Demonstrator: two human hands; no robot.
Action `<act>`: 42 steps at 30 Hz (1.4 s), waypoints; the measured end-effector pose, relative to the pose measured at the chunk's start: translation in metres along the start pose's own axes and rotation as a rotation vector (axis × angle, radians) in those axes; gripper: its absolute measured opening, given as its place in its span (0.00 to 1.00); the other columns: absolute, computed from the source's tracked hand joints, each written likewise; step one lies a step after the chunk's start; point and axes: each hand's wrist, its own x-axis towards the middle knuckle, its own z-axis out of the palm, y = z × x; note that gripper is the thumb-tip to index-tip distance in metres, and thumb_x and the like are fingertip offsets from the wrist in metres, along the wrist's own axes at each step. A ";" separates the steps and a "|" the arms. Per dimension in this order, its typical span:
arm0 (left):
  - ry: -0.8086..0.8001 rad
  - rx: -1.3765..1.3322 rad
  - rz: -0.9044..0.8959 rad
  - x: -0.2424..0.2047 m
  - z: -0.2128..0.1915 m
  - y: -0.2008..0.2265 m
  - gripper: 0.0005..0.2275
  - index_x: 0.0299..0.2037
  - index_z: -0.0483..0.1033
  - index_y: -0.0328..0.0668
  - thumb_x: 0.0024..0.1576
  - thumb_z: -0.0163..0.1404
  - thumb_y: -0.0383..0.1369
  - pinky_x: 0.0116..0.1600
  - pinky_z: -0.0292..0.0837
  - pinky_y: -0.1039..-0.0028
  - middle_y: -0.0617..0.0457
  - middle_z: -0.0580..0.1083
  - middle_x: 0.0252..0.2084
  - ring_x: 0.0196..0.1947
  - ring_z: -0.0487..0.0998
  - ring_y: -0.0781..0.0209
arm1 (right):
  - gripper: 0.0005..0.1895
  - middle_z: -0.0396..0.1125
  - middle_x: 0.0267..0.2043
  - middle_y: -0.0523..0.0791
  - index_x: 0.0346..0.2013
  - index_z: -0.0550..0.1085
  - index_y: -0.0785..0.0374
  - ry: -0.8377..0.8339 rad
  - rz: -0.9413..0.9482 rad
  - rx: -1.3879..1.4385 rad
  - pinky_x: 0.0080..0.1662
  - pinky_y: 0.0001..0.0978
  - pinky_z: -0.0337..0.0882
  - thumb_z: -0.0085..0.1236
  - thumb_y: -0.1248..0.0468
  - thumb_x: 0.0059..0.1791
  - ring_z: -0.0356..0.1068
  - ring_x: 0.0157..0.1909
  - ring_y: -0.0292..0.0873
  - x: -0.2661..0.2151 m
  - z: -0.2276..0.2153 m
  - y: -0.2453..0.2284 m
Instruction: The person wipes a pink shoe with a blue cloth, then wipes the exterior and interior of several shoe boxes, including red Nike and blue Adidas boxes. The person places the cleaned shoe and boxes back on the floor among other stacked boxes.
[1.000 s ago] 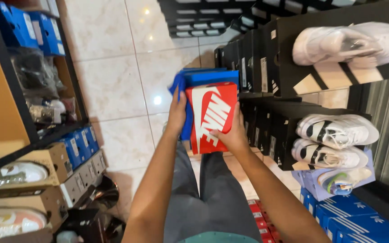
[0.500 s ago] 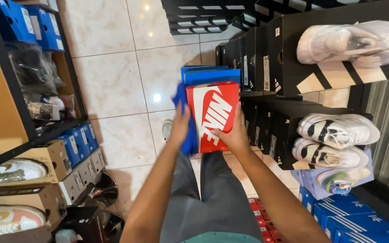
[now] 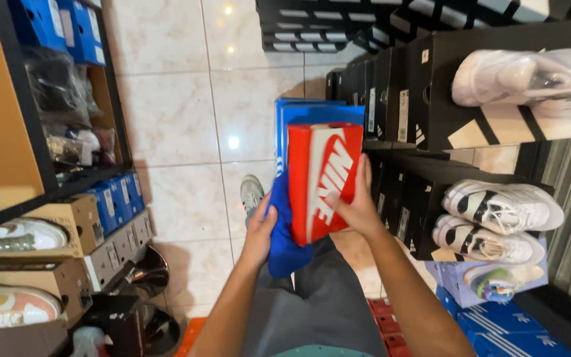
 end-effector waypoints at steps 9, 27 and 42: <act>-0.461 -0.131 0.358 0.044 0.160 0.064 0.31 0.78 0.41 0.41 0.69 0.42 0.41 0.80 0.27 0.58 0.45 0.40 0.81 0.80 0.36 0.52 | 0.91 0.21 0.82 0.51 0.74 0.17 0.45 -0.266 -0.141 0.424 0.70 0.61 0.42 0.85 0.55 0.23 0.30 0.79 0.54 -0.083 -0.080 -0.039; -0.036 0.945 0.900 0.090 0.208 -0.010 0.23 0.66 0.69 0.47 0.64 0.45 0.46 0.63 0.62 0.38 0.34 0.70 0.54 0.64 0.67 0.31 | 0.69 0.44 0.79 0.53 0.80 0.34 0.47 -0.165 -0.178 1.042 0.49 0.41 0.78 0.55 0.79 0.30 0.65 0.65 0.56 -0.066 -0.130 0.034; -0.090 1.124 1.069 0.096 0.230 -0.008 0.23 0.70 0.63 0.57 0.65 0.39 0.46 0.60 0.65 0.34 0.37 0.73 0.46 0.60 0.73 0.29 | 0.71 0.39 0.81 0.51 0.80 0.34 0.44 -0.250 -0.153 1.054 0.58 0.47 0.70 0.58 0.80 0.31 0.52 0.74 0.58 -0.043 -0.149 0.022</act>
